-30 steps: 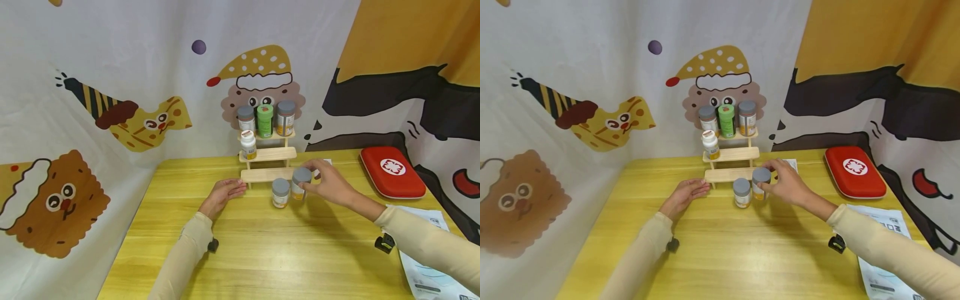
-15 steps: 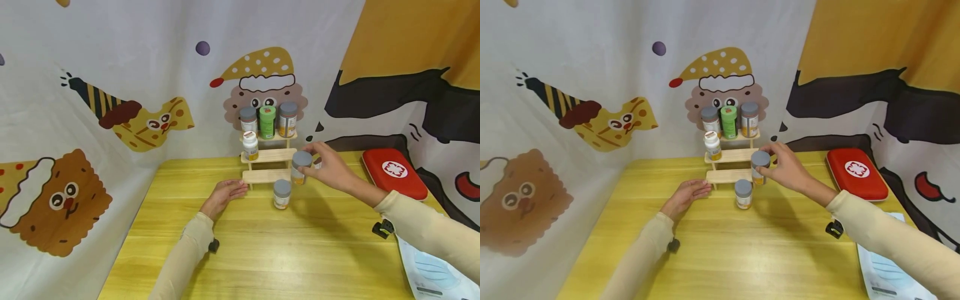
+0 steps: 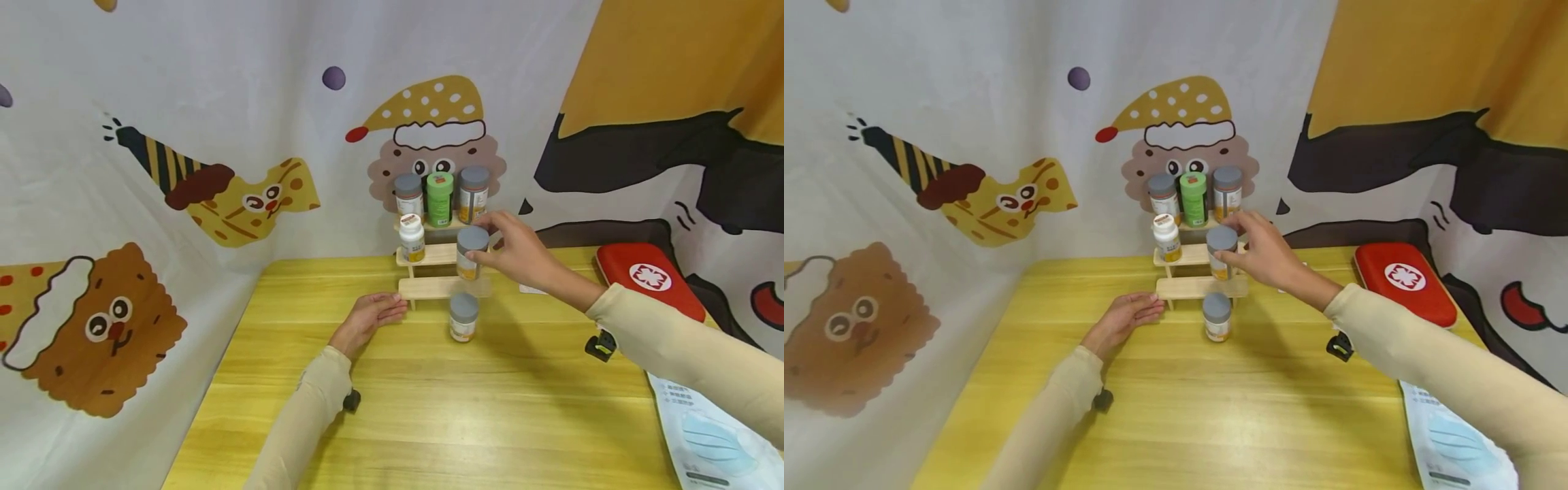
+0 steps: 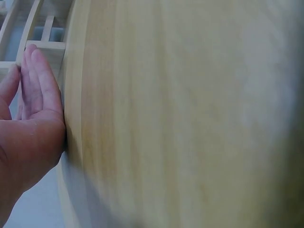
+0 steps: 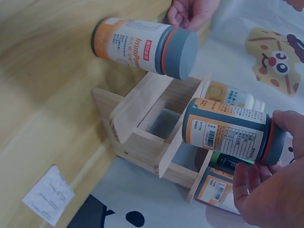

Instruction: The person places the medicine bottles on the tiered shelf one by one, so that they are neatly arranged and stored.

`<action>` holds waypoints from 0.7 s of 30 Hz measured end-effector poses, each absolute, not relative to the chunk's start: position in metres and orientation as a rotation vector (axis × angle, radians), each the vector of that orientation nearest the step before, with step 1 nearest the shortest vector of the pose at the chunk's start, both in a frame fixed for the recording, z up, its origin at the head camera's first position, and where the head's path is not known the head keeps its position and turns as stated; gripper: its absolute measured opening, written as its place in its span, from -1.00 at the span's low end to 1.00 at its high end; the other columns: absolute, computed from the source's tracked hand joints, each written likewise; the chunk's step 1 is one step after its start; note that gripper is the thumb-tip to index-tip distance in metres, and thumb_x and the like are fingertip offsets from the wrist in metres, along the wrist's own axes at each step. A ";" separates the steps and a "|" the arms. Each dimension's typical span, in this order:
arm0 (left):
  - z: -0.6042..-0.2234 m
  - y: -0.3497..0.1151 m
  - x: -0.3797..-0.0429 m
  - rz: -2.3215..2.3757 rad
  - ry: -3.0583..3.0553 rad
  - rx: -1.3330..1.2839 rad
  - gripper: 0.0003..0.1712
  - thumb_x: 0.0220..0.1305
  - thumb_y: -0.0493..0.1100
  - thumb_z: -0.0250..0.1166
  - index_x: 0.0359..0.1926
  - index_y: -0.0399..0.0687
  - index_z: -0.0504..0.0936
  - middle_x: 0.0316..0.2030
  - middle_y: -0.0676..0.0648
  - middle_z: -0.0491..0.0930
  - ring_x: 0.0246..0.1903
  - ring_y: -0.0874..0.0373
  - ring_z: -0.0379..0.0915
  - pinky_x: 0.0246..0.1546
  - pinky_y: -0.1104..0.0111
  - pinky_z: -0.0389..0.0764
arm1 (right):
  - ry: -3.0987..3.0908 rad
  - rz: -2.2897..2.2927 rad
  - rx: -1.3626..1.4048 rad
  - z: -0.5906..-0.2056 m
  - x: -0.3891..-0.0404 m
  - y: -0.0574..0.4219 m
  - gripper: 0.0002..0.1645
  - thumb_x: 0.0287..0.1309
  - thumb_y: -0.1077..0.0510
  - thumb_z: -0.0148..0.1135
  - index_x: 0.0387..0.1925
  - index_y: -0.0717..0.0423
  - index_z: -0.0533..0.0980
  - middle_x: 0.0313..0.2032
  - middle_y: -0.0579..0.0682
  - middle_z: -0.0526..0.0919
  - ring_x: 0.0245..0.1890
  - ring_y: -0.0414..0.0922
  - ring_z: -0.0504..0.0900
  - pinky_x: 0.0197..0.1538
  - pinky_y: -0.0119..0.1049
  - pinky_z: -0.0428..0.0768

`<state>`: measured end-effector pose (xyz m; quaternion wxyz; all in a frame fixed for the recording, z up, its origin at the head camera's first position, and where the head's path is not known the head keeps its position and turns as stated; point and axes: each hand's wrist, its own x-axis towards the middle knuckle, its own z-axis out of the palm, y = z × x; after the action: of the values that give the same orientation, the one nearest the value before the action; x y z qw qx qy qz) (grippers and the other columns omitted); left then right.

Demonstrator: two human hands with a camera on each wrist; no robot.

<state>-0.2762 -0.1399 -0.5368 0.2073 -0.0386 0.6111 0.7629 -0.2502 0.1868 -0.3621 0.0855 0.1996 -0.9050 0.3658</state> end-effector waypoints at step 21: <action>-0.535 -0.138 -0.276 2.106 1.703 -0.118 -0.72 0.52 -0.22 0.31 0.12 -0.31 0.64 -0.14 -0.07 0.84 -0.11 0.13 0.81 0.14 0.21 0.81 | -2.552 1.296 0.584 -0.380 -0.293 0.152 -0.34 0.27 0.14 0.54 0.33 0.15 0.48 0.09 0.18 0.50 0.07 0.10 0.57 0.13 0.04 0.75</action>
<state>-0.2765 -0.1381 -0.5345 0.2135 -0.0425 0.6138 0.7589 -0.2928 0.1516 -0.3796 0.1098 0.1987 -0.8683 0.4411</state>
